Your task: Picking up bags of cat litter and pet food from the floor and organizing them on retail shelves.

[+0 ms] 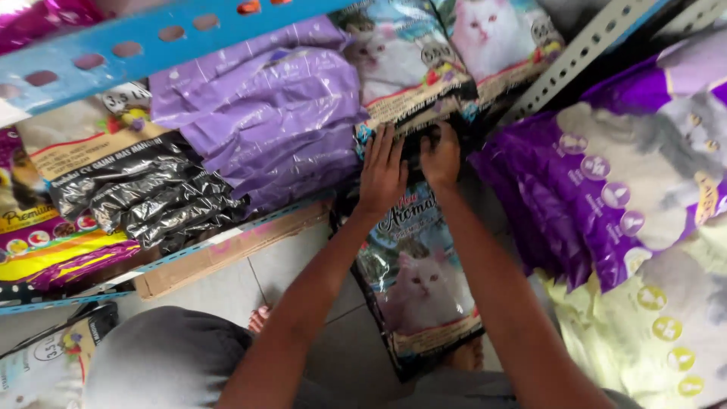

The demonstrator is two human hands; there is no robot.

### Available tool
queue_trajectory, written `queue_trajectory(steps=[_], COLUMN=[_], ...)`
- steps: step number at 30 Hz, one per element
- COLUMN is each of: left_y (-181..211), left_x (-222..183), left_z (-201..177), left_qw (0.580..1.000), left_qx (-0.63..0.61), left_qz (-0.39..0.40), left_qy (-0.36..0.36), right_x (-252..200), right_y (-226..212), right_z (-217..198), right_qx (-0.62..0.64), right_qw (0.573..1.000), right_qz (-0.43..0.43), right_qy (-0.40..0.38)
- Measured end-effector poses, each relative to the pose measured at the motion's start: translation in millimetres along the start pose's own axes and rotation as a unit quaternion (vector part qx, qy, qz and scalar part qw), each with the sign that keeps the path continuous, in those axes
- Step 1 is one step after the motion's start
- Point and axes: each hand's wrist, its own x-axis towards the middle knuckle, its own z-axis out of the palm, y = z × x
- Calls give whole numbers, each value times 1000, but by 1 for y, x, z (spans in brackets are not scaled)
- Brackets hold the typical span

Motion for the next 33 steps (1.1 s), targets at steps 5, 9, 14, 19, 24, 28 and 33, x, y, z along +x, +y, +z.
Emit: queue_trajectory(steps=[5, 9, 14, 19, 24, 28, 33], left_y=[17, 27, 20, 26, -6, -16, -14], left_x=[-59, -62, -72, -36, -6, -4, -11], left_z=[0, -10, 31, 37, 67, 80, 68], left_qw=[987, 979, 987, 993, 952, 940, 949], left_qx=[-62, -58, -23, -31, -49, -48, -44], left_qz=[-146, -189, -150, -66, 223, 248, 190], left_qy=[-16, -47, -47, -98, -204, -231, -249], right_x=[-43, -69, -90, -93, -110, -116, -115], right_y=[-18, 4, -13, -29, -21, -53, -65], right_z=[-48, -48, -54, -85, -121, -144, -142], right_qx=[-112, -140, -138, -122, -164, -125, -115], right_qw=[988, 974, 975, 944, 877, 876, 842], right_qz=[-43, 21, 66, 188, 312, 345, 409], right_qy=[-101, -176, -161, -242, -325, -311, -332])
